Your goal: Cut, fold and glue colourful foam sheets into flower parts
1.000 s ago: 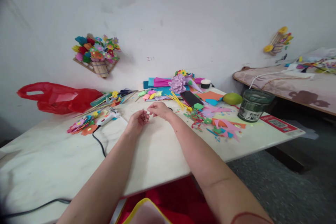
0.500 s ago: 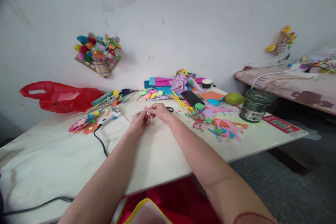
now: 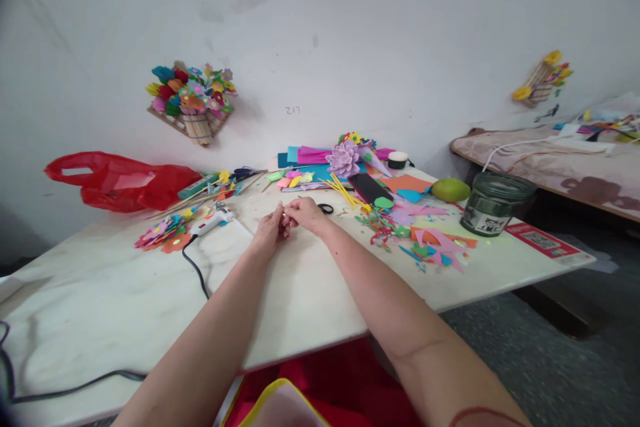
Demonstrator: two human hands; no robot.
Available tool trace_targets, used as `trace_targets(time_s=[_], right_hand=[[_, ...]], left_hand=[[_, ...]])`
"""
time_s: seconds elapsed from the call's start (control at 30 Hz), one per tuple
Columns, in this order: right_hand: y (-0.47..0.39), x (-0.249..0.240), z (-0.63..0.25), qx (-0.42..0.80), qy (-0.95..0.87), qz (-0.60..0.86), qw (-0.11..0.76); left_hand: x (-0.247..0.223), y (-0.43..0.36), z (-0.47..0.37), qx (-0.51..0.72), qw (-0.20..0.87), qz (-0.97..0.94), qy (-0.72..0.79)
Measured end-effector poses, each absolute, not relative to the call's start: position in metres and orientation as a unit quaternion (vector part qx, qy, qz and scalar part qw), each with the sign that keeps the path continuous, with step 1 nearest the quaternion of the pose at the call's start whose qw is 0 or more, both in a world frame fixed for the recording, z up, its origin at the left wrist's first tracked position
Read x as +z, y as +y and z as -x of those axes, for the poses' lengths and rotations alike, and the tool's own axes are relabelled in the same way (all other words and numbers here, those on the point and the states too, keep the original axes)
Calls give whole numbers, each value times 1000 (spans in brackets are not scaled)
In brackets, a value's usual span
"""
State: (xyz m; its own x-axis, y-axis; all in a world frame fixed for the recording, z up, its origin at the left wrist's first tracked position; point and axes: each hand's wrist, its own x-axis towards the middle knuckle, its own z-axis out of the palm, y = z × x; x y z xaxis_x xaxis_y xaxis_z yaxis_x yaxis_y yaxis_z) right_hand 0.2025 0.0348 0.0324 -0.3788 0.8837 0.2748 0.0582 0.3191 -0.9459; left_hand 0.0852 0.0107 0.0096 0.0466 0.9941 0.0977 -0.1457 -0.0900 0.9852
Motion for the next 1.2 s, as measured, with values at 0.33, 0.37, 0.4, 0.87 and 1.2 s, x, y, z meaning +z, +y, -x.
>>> trace_targets(time_s=[0.33,0.37,0.4,0.87,1.2], right_hand=[[31,32,-196,446,-679,406,418],[32,31,-197,443,-669,416,429],[34,30,-198,437,-656,426,444],[91,18,-273,236,-516,606,558],[99,27,-296,15,-580,767,276]], left_hand=[[7,16,-85,553,536,-464,439],[8,17,-85,546,546,-457,442],[9,18,-85,535,559,-453,444],[29,19,-88,413,588,-448,532],[35,29,-96,378,541,-456,597]])
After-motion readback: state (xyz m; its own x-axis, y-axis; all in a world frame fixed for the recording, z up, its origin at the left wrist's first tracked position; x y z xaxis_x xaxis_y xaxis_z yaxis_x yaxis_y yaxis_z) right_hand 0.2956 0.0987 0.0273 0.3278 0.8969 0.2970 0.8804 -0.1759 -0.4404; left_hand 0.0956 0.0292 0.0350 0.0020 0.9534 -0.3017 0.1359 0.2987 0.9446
